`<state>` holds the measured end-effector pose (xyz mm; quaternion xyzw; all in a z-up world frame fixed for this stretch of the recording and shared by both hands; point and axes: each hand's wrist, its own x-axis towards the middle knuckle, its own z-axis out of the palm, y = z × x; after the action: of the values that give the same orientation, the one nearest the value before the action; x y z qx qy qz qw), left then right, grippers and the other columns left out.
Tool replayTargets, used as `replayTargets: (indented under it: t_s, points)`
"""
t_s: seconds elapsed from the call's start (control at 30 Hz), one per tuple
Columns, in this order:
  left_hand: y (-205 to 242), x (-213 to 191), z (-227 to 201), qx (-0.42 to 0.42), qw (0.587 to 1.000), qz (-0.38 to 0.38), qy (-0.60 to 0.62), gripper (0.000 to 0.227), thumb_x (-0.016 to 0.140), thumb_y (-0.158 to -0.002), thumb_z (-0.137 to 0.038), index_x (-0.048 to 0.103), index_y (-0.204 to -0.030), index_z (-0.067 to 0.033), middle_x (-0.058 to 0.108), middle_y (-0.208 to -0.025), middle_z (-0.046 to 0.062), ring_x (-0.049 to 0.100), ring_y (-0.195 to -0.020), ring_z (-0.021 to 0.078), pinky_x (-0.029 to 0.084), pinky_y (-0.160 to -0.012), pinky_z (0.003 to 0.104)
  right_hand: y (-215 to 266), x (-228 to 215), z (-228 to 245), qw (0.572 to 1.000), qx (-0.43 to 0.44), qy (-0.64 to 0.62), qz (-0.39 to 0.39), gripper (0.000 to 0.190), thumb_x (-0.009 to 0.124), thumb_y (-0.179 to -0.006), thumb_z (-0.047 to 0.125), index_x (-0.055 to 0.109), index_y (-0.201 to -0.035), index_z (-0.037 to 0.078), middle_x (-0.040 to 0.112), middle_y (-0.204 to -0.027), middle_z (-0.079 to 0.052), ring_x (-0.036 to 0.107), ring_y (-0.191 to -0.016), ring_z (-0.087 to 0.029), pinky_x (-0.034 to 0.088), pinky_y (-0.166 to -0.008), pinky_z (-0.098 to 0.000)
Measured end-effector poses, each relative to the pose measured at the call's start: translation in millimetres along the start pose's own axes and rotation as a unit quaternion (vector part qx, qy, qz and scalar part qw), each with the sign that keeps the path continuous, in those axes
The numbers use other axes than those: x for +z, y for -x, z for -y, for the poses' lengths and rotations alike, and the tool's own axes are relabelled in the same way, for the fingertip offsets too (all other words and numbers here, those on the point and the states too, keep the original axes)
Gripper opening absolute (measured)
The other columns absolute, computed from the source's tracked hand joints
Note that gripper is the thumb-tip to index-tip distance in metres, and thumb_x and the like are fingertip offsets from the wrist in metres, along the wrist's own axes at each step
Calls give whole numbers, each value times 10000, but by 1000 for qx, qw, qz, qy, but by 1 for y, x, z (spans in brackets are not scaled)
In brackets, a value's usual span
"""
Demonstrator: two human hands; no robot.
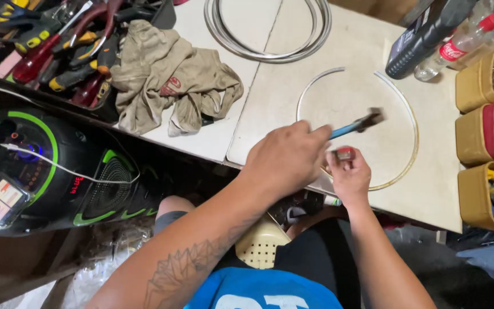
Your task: The person uses a hammer and a small metal punch to repeatedly strike a circular metal ring placed on a white workbench. They rotate the ring and reposition the punch to work along its circumference, occasionally wiping the area with a cloth.
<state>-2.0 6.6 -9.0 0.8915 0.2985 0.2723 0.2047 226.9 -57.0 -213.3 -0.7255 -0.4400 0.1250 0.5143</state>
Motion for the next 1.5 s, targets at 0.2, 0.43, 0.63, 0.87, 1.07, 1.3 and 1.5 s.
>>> replayTargets:
  t_s: [0.2,0.43,0.63,0.87,1.07,1.3,1.5]
  points:
    - [21,12,23,-80,995,54,0,400,436,-1003,-263,694,-1239,-68,666,-849,227,727,-795,482,593,-708,552,2,-7,-4,999,-5,-22,27,243,861,-898,128,701,-1053,31,709,-852,-150,658,-753,-200,565,-692,-346]
    - [27,15,26,-111,992,61,3,421,429,-1024,-305,703,-1249,-79,668,-839,213,730,-805,442,600,-726,524,3,-2,-7,1000,7,6,20,303,913,-854,206,722,-1038,60,727,-865,-123,641,-738,-156,568,-648,-316]
    - [23,4,14,-93,993,66,14,411,435,-1020,-269,710,-1233,-50,676,-851,245,726,-806,462,595,-740,544,4,-4,1,1000,-2,-18,10,298,911,-860,179,709,-1035,47,714,-842,-119,594,-711,-129,558,-619,-296]
    - [19,1,9,-79,994,67,20,410,424,-1021,-251,716,-1213,-35,681,-849,245,733,-788,443,601,-724,532,3,0,5,1000,-11,-26,7,292,922,-838,133,709,-1016,41,721,-838,-107,598,-696,-120,566,-606,-289]
    - [18,-6,-3,-27,998,58,10,369,430,-997,-158,735,-1139,-7,672,-794,241,730,-691,400,607,-648,494,4,-2,22,998,-43,-38,16,246,904,-840,54,708,-987,30,708,-812,-110,635,-716,-149,607,-687,-334]
    - [8,4,-11,40,999,9,-13,306,492,-943,-136,713,-1073,31,647,-775,258,710,-663,465,579,-598,572,0,-7,-25,996,-82,6,29,208,778,-839,-83,705,-970,61,711,-794,-106,672,-716,-201,613,-675,-356]
    - [8,33,3,45,998,36,-33,276,481,-914,-123,703,-1016,6,641,-763,201,717,-643,445,584,-574,550,3,-1,2,989,-145,27,22,172,794,-827,5,641,-816,84,662,-674,-87,662,-649,-204,555,-636,-315]
